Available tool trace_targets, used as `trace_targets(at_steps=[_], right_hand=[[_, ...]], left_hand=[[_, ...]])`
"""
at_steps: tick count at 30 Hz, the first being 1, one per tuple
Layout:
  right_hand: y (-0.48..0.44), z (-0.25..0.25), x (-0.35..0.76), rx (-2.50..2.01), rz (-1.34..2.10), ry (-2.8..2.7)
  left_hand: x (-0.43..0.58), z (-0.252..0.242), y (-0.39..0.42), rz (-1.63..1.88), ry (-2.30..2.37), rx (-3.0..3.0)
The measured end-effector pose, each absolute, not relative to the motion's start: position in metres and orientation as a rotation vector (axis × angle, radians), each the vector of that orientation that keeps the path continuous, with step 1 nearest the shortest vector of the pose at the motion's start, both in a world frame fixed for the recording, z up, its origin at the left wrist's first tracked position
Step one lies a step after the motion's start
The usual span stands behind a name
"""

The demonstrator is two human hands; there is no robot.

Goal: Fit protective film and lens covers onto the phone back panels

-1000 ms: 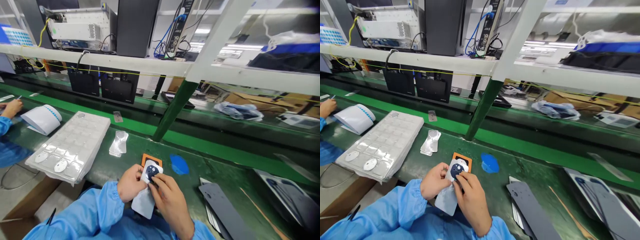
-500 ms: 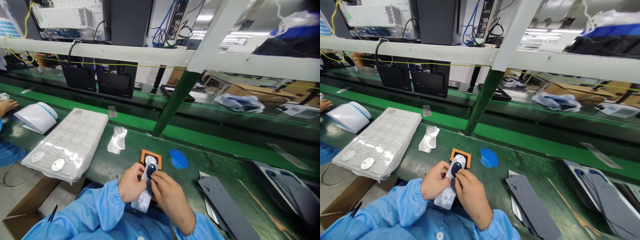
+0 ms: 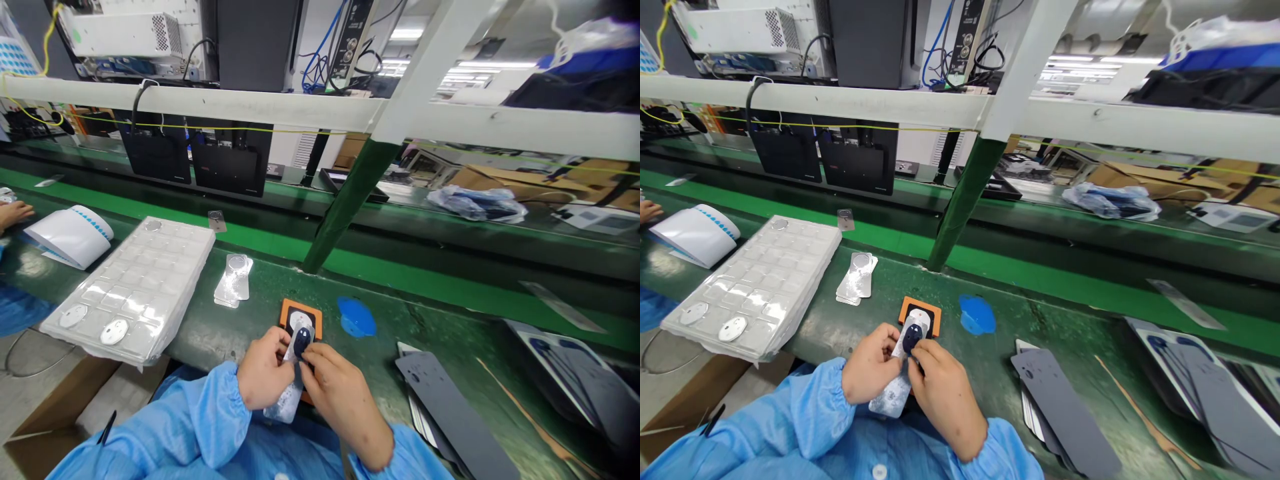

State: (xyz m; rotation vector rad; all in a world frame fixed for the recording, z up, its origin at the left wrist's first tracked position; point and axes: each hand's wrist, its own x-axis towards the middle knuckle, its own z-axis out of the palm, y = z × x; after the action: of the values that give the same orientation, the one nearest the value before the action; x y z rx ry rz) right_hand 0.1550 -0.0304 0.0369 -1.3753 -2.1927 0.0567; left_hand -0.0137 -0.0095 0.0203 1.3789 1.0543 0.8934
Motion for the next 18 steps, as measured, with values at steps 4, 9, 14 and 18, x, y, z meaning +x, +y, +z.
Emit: trace_targets(at_steps=[4, 9, 14, 18], right_hand=[[-0.035, 0.032, 0.151, -1.393, -0.106, -2.269], [-0.041, 0.026, 0.147, -1.429, -0.29, -2.366], [-0.039, 0.026, 0.148, -1.398, -0.27, -2.373], [-0.03, 0.032, 0.152, -1.399, -0.118, -2.328]], left_hand=[[-0.013, 0.022, -0.009, 0.895, 1.06, 1.383], [-0.011, 0.024, -0.009, 0.88, 1.062, 1.369], [-0.009, 0.022, -0.009, 0.872, 1.047, 1.342], [-0.008, 0.017, -0.007, 0.865, 1.046, 1.323]])
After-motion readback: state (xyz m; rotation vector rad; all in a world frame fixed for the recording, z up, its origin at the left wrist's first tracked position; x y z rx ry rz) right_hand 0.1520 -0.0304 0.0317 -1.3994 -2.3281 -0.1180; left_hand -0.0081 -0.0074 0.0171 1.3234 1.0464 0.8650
